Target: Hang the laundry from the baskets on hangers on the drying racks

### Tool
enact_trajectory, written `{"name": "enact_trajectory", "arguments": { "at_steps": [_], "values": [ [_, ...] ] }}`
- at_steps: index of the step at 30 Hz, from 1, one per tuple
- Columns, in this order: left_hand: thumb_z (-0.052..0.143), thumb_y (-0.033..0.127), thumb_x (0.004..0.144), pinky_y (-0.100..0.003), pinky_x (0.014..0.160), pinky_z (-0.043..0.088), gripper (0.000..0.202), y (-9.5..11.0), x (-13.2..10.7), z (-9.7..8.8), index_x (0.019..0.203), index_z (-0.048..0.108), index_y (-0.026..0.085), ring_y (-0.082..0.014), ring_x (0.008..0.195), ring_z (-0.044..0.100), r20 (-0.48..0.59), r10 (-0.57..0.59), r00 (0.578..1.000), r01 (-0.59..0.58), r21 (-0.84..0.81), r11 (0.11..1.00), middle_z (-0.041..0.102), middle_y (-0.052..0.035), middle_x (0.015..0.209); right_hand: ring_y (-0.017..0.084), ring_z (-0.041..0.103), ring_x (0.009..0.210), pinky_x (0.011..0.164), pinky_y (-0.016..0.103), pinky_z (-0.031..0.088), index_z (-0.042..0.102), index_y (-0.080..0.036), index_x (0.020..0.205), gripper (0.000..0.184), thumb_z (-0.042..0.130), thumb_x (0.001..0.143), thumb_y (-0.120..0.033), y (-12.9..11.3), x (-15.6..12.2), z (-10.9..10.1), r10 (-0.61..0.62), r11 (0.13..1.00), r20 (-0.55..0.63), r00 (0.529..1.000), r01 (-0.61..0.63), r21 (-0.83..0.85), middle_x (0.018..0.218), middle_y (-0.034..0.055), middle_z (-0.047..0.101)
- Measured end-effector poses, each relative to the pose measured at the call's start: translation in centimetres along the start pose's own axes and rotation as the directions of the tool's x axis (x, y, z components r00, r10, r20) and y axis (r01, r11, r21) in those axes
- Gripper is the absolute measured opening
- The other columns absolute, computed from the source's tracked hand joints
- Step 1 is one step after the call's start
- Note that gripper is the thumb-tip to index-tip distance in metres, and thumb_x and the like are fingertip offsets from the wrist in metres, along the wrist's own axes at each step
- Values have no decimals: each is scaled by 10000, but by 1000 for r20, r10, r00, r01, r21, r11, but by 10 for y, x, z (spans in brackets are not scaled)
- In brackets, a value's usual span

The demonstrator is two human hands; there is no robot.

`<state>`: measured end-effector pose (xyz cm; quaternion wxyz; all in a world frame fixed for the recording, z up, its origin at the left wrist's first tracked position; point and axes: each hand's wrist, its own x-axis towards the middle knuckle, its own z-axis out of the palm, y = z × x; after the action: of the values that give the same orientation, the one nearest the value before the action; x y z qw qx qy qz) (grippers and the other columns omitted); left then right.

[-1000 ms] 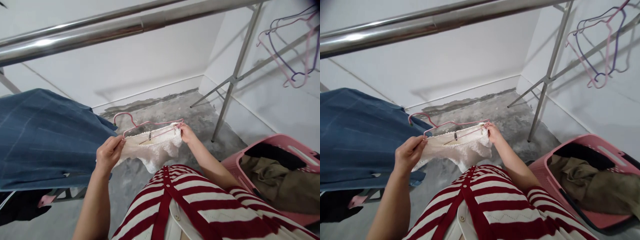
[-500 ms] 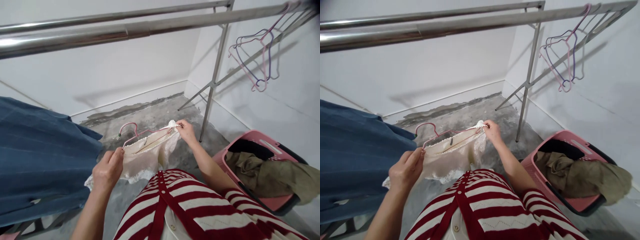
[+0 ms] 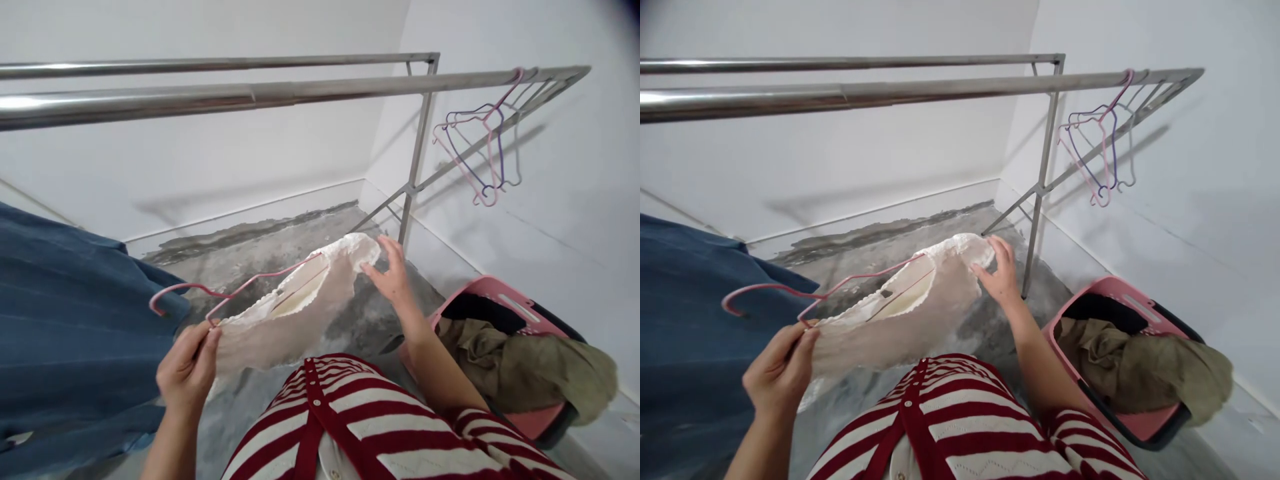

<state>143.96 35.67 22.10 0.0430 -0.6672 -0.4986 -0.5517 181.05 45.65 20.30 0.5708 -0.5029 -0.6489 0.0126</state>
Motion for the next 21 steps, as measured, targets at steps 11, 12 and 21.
{"name": "enact_trajectory", "arguments": {
  "at_steps": [11, 12, 21],
  "values": [
    [594, 181, 817, -189, 617, 441, 103, 8, 19, -8, 904, 642, 209, -100, 675, 594, 187, 71, 980, -73, 3, 997, 636, 16, 784, 239, 428, 1271, 1061, 445, 343, 488, -253, 1279, 446, 554, 843, -325, -18, 22, -23, -243, 970, 307, 920, 236, 58, 1308, 103, 516],
    [592, 174, 818, -186, 610, 440, 108, 9, 20, -7, 907, 640, 211, -98, 665, 595, 207, 103, 973, -106, 6, 994, 637, 18, 777, 245, 448, 1248, 1053, 454, 335, 524, -250, 1237, 394, 543, 853, -336, -21, 24, -24, -260, 964, 382, 887, 264, 44, 1268, 100, 551],
    [565, 191, 843, -154, 567, 433, 118, -2, 8, -6, 940, 633, 194, -73, 588, 572, 362, 145, 921, -168, 32, 985, 608, 24, 679, 172, 547, 771, 753, 305, 402, 635, -186, 889, 344, 344, 954, -358, -28, 14, -8, -354, 906, 805, 476, 390, 167, 778, 64, 622]
  ]
}}
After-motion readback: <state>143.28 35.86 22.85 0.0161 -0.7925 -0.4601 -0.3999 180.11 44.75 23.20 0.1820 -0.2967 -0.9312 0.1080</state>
